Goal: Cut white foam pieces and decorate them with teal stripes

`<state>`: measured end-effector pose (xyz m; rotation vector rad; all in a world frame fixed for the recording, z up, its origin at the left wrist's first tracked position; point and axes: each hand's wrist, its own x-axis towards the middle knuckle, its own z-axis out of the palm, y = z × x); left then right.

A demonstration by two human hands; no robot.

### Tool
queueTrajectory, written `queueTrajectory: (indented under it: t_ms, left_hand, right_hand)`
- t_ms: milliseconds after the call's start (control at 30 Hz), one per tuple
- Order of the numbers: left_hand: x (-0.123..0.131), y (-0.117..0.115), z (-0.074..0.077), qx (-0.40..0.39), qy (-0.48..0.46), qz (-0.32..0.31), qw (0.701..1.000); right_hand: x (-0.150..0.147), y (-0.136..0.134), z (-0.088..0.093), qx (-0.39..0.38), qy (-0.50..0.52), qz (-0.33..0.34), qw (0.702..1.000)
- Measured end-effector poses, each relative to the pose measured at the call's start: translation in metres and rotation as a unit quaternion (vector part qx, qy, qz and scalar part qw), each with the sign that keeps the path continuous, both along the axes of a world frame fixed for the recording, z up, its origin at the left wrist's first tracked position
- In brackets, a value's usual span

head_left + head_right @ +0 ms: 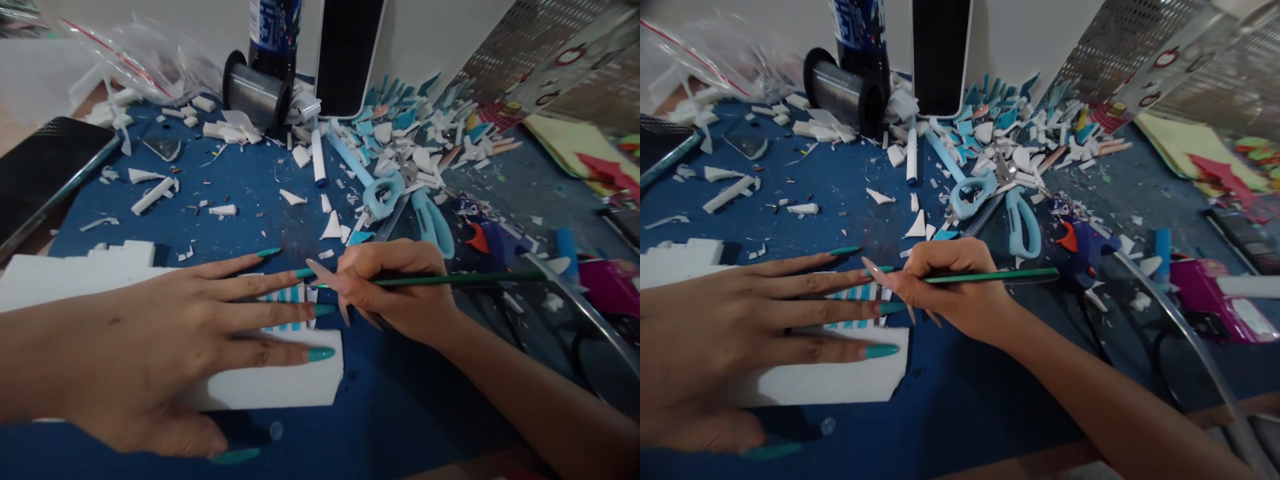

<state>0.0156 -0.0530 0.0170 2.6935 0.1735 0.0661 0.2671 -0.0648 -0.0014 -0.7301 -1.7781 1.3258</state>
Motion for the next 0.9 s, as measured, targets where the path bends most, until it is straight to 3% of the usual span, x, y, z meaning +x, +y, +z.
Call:
queueTrajectory:
  t_ms: [133, 300, 500, 733, 900]
  left_hand:
    - [0.001, -0.003, -0.001, 0.003, 0.010, 0.000, 1.000]
    - [0.001, -0.010, -0.005, -0.006, -0.012, 0.057, 0.998]
    - [0.000, -0.005, -0.003, -0.009, -0.002, 0.020, 1.000]
    - [0.000, -0.006, -0.003, -0.003, 0.009, 0.020, 1.000]
    - [0.000, -0.006, -0.003, 0.003, 0.001, 0.026, 1.000]
  right_hand:
    - [0.001, -0.002, 0.003, 0.015, -0.046, -0.034, 0.998]
    - [0.001, -0.005, 0.006, 0.019, -0.081, -0.064, 0.994]
    - [-0.002, -0.004, 0.006, 0.002, -0.042, -0.043, 0.998]
    - [-0.001, -0.003, 0.007, 0.037, -0.085, -0.050, 0.994]
    - [-0.003, -0.001, 0.005, 0.023, -0.024, -0.022, 0.999]
